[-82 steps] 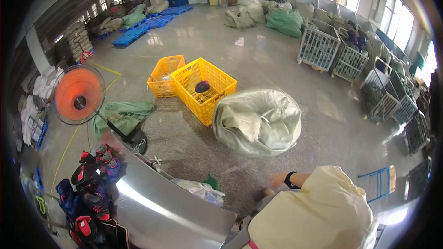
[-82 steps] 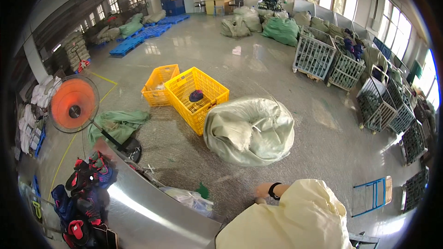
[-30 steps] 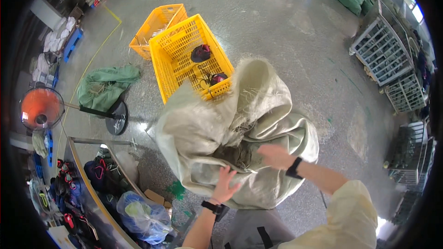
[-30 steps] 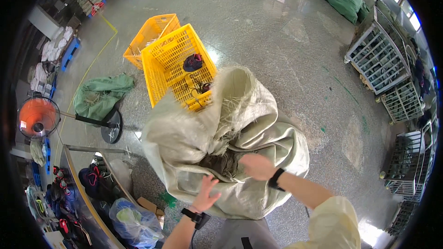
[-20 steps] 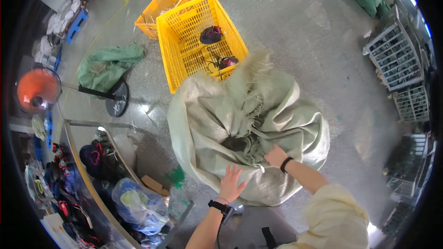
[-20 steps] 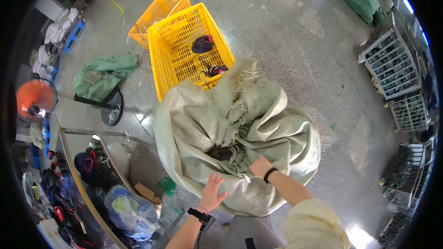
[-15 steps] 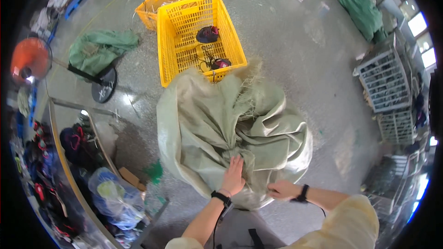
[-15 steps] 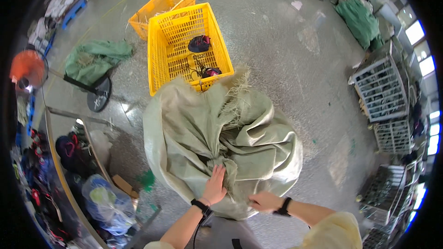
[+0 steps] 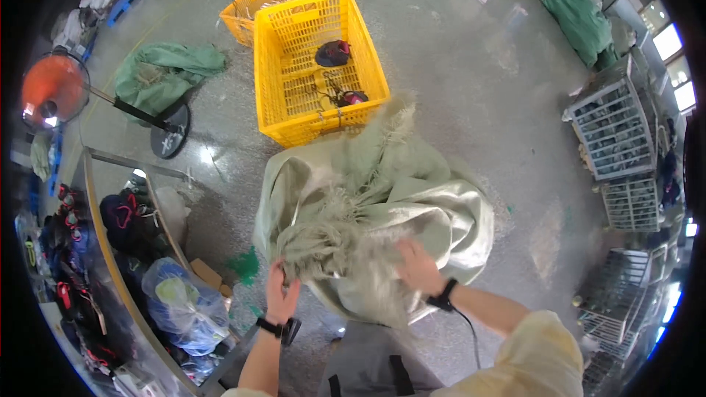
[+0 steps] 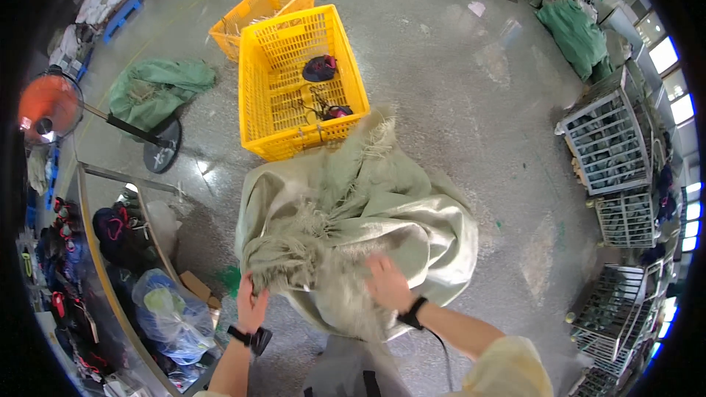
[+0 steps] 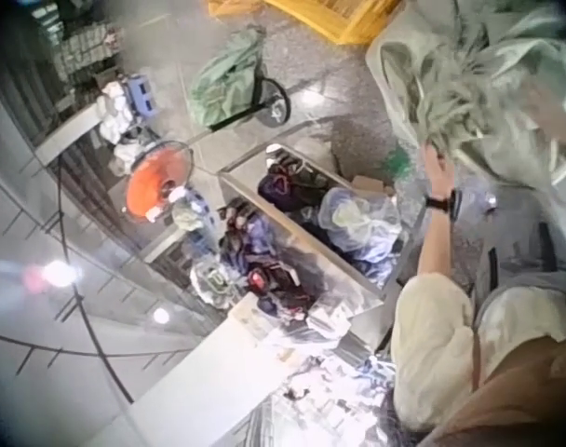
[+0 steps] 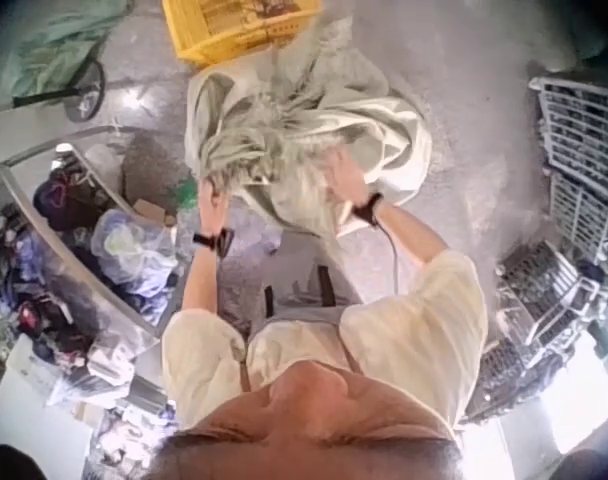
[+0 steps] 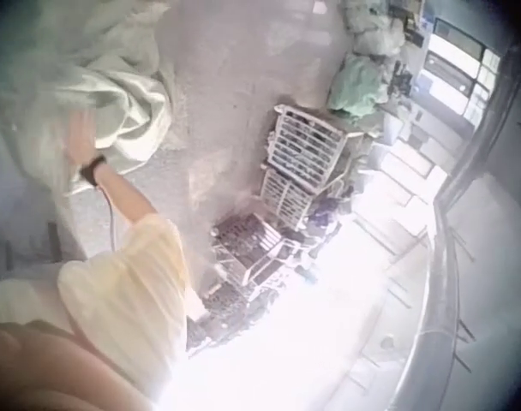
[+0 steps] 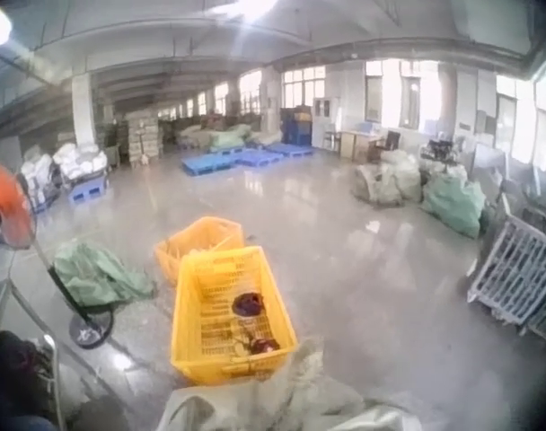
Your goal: The recorder is documenting production numbers on a clipboard and then organizing pairs of blue and pink shoes on a table and into a large bag.
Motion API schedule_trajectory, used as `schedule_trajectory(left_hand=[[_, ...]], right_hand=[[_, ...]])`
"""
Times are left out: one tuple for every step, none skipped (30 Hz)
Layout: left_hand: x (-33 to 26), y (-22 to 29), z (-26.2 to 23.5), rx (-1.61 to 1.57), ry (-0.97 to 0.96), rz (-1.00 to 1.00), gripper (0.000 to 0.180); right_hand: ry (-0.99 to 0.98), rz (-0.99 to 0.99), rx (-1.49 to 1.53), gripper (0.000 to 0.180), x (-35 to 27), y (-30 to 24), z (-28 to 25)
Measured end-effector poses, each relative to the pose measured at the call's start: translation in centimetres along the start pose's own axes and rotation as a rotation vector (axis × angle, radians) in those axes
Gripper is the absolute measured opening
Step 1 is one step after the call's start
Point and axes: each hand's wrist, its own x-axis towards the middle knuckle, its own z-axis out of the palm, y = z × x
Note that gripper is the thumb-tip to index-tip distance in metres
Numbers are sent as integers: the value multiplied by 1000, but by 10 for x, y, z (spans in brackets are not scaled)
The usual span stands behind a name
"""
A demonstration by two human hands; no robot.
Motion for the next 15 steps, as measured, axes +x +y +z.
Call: schedule_trajectory(left_hand=[[-14, 19, -16, 167, -144, -41, 23], [-28, 18, -29, 411, -300, 124, 23], [-40, 50, -18, 325, -248, 154, 22], [-53, 54, -20, 437, -372, 259, 20], [-68, 54, -23, 537, -507, 368, 19], [-80, 52, -27, 550, -513, 361, 19], [-96, 46, -32, 671, -426, 353, 18], [-107, 40, -37, 785, -341, 348, 18], [-110, 30, -50, 966, -235, 273, 18], [-115, 10, -64, 969, -58, 138, 18], [-119, -10, -80, 951, -30, 28, 19], [-123, -27, -85, 927, 0, -84, 20], [-122, -44, -75, 904, -1, -87, 20], [-120, -64, -67, 870, -100, -86, 22], [-121, -83, -61, 834, -207, -82, 24]], right_hand=[[107, 21, -68, 55, 43, -15, -8], [180, -68, -137, 59, 76, -17, -6], [229, -110, -187, 57, 102, -25, -9], [237, -109, -159, 57, 124, -23, 0], [159, -240, -288, 53, 143, -11, 13], [73, -382, -419, 50, 156, -6, 25], [-327, -226, -410, 47, 155, -22, 24], [-726, -59, -399, 45, 152, -37, 21], [-835, -41, -532, 50, 136, -25, 24], [-943, -34, -668, 57, 119, -5, 25], [-915, 46, -610, 67, 100, 3, 10], [-887, 125, -558, 78, 78, 13, -9], [-748, 142, -460, 83, 44, 38, -14], [-609, 158, -355, 88, 11, 61, -17], [-703, 455, -185, 90, -7, 73, -35]])
